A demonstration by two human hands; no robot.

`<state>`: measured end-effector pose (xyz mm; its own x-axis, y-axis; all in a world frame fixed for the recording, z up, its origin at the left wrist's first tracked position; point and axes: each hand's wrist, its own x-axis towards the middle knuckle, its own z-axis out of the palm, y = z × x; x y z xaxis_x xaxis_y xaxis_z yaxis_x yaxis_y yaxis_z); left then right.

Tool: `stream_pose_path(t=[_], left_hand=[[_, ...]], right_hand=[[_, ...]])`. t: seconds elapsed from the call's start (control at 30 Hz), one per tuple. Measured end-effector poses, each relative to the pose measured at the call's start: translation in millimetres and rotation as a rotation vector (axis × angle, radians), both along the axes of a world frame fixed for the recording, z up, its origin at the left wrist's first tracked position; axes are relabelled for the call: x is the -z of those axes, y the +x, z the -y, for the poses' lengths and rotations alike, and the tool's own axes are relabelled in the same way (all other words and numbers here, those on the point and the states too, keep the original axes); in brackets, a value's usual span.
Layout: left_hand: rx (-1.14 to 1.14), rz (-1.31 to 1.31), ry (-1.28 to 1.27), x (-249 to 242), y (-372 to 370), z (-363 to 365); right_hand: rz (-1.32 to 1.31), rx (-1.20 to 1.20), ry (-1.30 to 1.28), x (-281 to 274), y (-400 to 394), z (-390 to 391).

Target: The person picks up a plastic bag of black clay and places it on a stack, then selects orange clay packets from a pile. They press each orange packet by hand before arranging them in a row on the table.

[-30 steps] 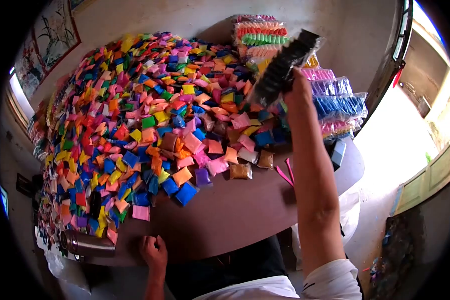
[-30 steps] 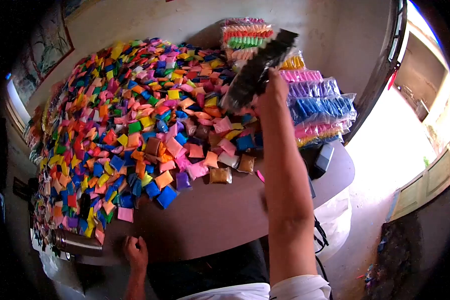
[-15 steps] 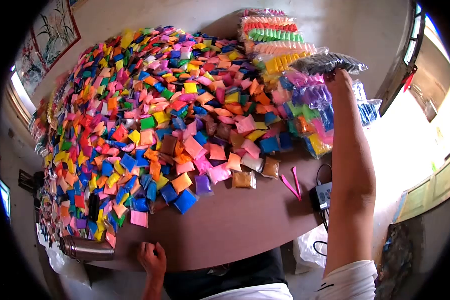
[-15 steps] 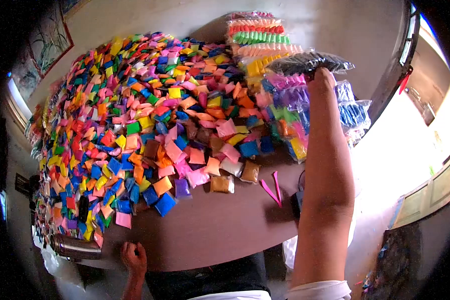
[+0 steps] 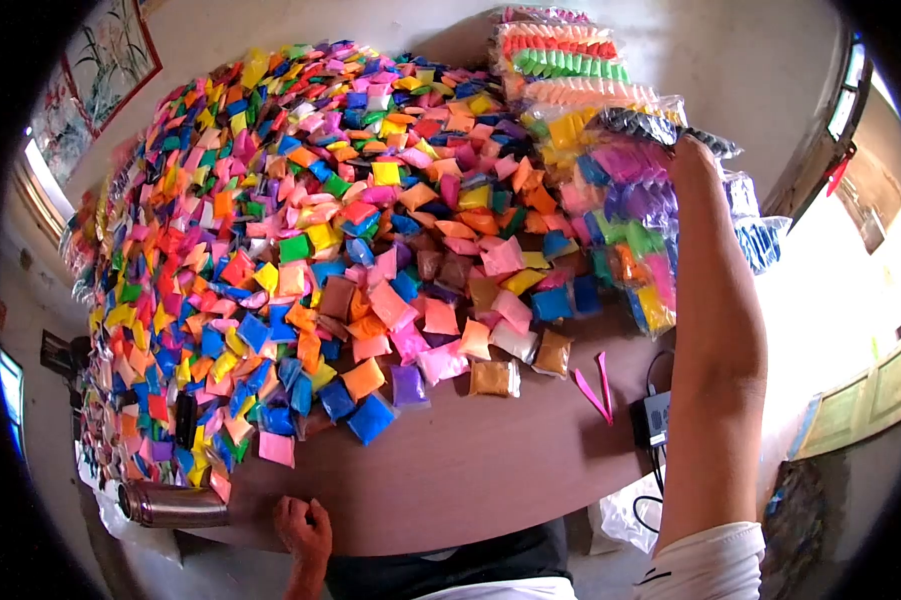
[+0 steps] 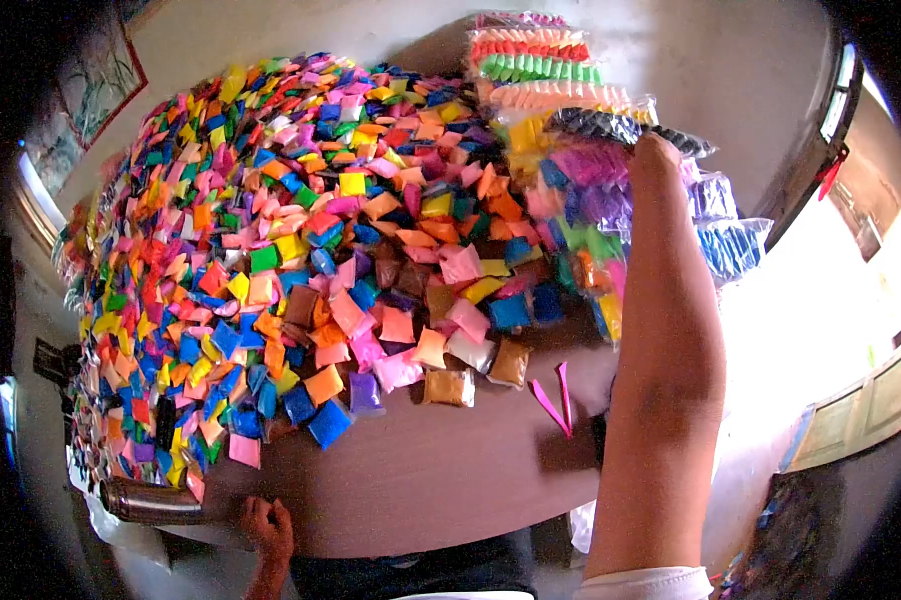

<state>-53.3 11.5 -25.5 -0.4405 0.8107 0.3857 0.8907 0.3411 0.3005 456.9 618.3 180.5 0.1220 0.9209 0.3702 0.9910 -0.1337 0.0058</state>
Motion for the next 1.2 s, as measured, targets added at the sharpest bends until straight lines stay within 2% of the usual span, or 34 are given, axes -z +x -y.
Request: stream_pose_path(t=[0.1, 0.2, 0.3, 0.37, 0.47, 0.53, 0.57, 0.6, 0.7, 0.8, 0.83, 0.93, 0.97, 1.07, 1.2], left_hand=[[-0.012, 0.024, -0.003, 11, -7, 4], [-0.011, -0.025, -0.024, 11, -7, 6], [-0.02, -0.035, -0.026, 5, -4, 3], [-0.035, -0.039, -0.042, 2, -2, 2], [-0.017, -0.057, -0.087, -5, -1, 1], [-0.034, -0.066, -0.076, -5, 1, 0], [-0.051, -0.07, -0.064, -4, 2, 0], [-0.052, -0.069, -0.066, -3, 2, 0], [-0.03, -0.083, -0.05, -2, 0, 1], [-0.004, -0.095, -0.062, -4, -3, 2], [0.004, -0.088, -0.059, -5, -3, 2], [-0.004, -0.063, -0.066, -9, 2, 0], [-0.024, -0.05, -0.068, -9, 3, 0], [-0.005, -0.048, -0.019, -3, 1, 0], [-0.019, -0.036, -0.042, -7, 2, 0]], right_hand=[[0.122, -0.178, 0.011, -5, 5, 5], [0.04, -0.218, -0.019, 7, 15, -16], [-0.287, -0.225, -0.008, 45, 63, -105], [-0.772, -0.37, 0.074, 119, 137, -250], [-1.151, 0.093, -0.103, 3, 14, -48], [-0.827, 0.471, 0.369, -22, -27, 0], [-0.771, 0.462, 0.403, -28, -35, 12], [-0.77, 0.462, 0.401, -34, -42, 27], [-0.573, 0.225, 0.256, -37, -51, 46], [-0.554, 0.147, 0.121, -42, -56, 58], [-0.542, 0.082, 0.093, -31, -43, 40], [-0.475, -0.002, 0.062, -39, -51, 69], [-0.438, 0.107, 0.003, -41, -53, 67], [-0.379, 0.188, -0.058, -44, -56, 68], [-0.44, 0.154, -0.034, -33, -36, 49]])
